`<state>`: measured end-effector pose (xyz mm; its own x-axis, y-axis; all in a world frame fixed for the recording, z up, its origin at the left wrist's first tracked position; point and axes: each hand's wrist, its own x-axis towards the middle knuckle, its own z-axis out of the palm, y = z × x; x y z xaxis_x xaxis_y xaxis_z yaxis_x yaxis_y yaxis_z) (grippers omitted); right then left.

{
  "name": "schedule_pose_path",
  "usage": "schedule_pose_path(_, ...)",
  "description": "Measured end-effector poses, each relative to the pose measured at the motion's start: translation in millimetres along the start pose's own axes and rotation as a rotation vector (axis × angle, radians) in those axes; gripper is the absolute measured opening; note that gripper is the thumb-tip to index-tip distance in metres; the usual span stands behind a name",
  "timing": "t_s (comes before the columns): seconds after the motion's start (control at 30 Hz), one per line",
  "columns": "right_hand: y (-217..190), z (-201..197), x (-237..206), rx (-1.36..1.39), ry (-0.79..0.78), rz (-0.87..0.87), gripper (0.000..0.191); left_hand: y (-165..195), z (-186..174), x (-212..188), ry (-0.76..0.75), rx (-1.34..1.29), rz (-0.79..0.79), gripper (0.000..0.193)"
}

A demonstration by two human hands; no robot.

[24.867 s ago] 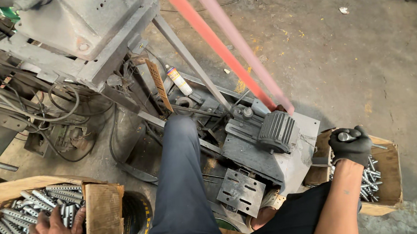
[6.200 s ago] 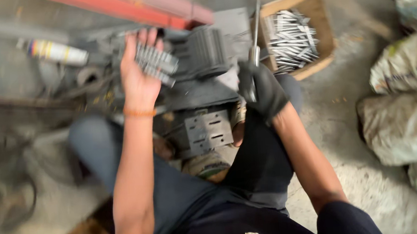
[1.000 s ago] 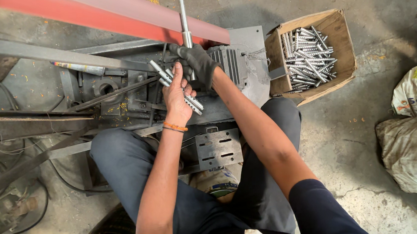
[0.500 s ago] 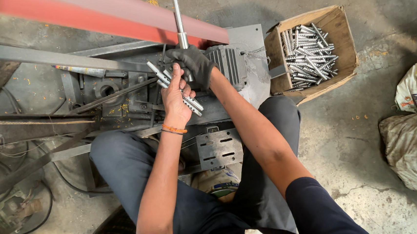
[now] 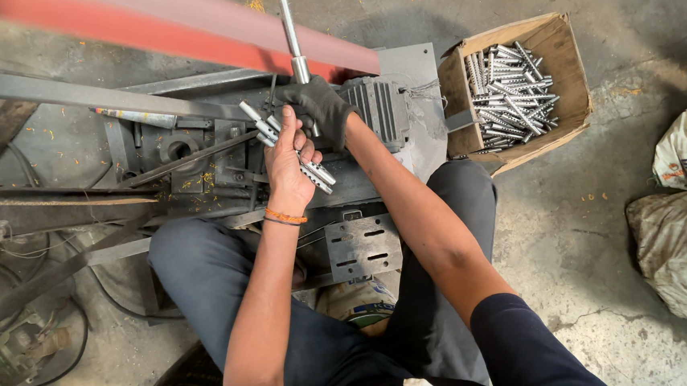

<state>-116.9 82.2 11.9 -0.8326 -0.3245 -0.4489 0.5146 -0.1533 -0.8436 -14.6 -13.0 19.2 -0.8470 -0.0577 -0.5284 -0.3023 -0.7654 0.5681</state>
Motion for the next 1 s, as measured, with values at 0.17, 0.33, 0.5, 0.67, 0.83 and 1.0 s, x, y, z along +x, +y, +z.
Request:
schedule_pose_path(0.17,9.1,4.4,5.5,-0.271,0.157,-0.089,0.017,2.4,3.2,-3.1,-0.025,0.008,0.004,0.042)
schedule_pose_path(0.33,19.0,-10.6,-16.9,-0.411,0.166,-0.146,0.023,4.3,8.6,-7.6,-0.041,0.0,0.027,0.043)
schedule_pose_path(0.5,25.6,-29.1,-39.1,-0.701,0.335,-0.055,0.025,6.6,10.6,-11.2,-0.046,0.046,0.08,0.043)
schedule_pose_path(0.67,38.4,-38.0,-71.5,-0.62,0.254,-0.032,0.019,10.8,11.8,-14.7,-0.028,0.097,0.141,0.044)
schedule_pose_path(0.83,28.1,-39.0,-86.0,-0.564,0.326,0.121,0.019,11.0,12.2,-18.0,-0.025,0.128,0.224,0.037)
schedule_pose_path(1.0,15.7,-36.0,-100.0,-0.673,0.197,0.04,0.025,0.9,10.6,-9.9,-0.01,0.351,0.457,0.021)
